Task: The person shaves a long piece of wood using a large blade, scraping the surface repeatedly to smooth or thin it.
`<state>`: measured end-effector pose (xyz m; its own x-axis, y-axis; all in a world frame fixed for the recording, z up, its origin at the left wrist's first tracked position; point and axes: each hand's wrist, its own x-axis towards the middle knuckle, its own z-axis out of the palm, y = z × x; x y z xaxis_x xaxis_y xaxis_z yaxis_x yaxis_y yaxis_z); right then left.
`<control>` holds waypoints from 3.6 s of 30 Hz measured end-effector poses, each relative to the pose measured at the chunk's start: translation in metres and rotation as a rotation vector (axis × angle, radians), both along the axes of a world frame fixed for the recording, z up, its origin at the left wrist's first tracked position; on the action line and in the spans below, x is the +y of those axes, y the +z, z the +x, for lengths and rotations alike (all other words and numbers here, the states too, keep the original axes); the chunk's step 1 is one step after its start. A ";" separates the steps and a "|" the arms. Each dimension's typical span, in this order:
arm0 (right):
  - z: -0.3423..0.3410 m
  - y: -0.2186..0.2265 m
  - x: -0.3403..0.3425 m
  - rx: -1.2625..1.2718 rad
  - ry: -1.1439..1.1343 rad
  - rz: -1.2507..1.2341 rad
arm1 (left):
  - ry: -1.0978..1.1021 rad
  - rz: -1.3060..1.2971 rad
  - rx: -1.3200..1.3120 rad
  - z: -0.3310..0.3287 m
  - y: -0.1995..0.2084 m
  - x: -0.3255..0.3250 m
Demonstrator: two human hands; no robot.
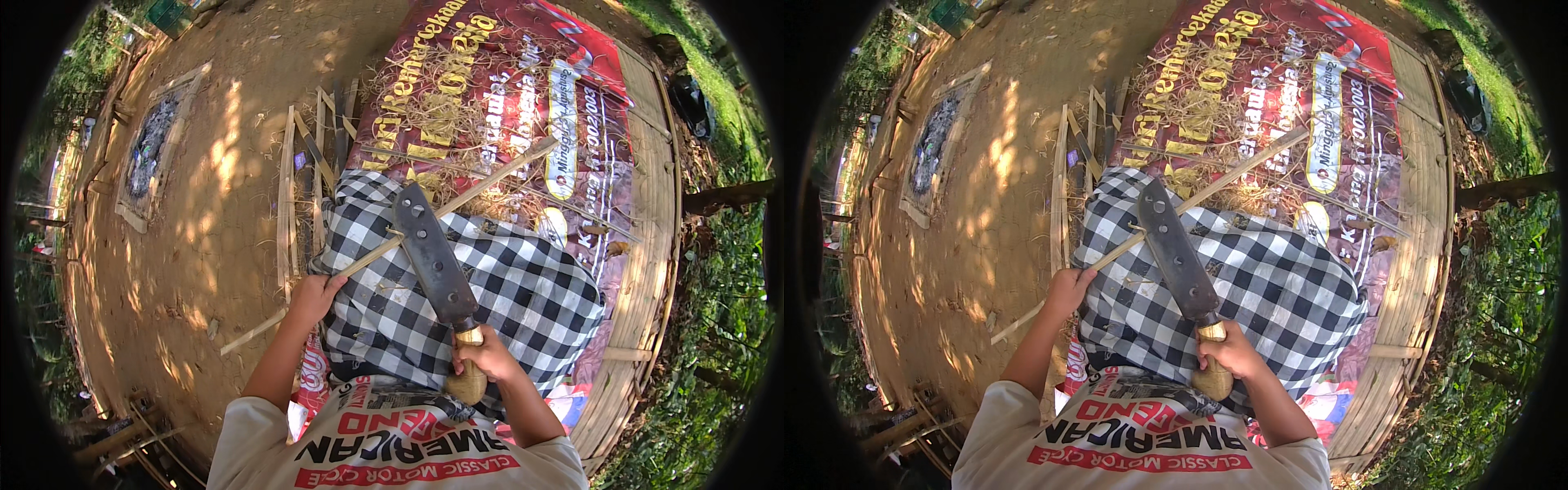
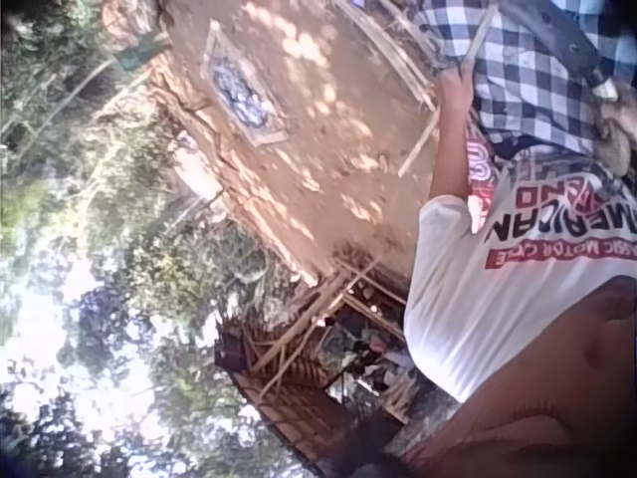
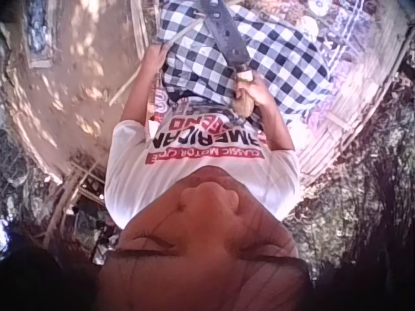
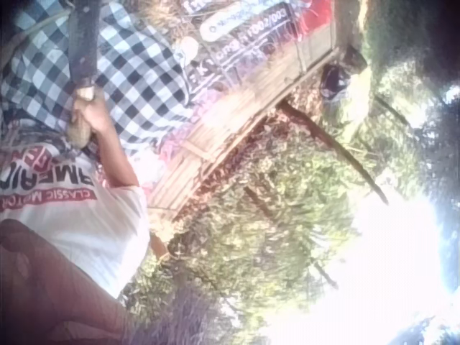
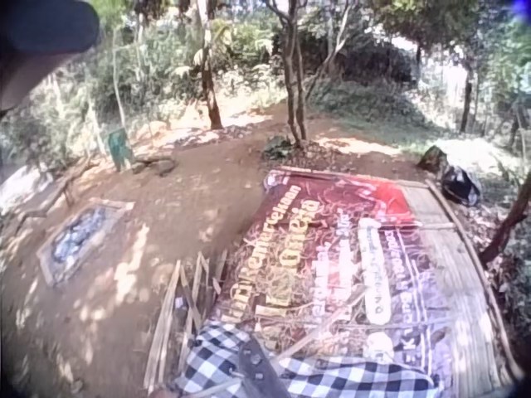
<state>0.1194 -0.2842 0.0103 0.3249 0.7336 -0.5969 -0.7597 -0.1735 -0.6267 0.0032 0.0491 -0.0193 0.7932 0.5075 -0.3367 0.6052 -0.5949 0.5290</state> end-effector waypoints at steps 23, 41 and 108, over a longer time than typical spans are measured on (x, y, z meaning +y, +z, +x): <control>0.012 0.003 0.007 0.072 -0.191 -0.017 | 0.007 -0.074 -0.031 -0.004 0.001 -0.004; 0.003 -0.003 0.006 -0.087 -0.011 -0.019 | 0.016 -0.187 -0.105 -0.004 0.008 -0.002; 0.081 0.040 -0.023 -0.435 -0.364 -0.098 | 0.027 -0.225 0.248 -0.146 -0.050 0.007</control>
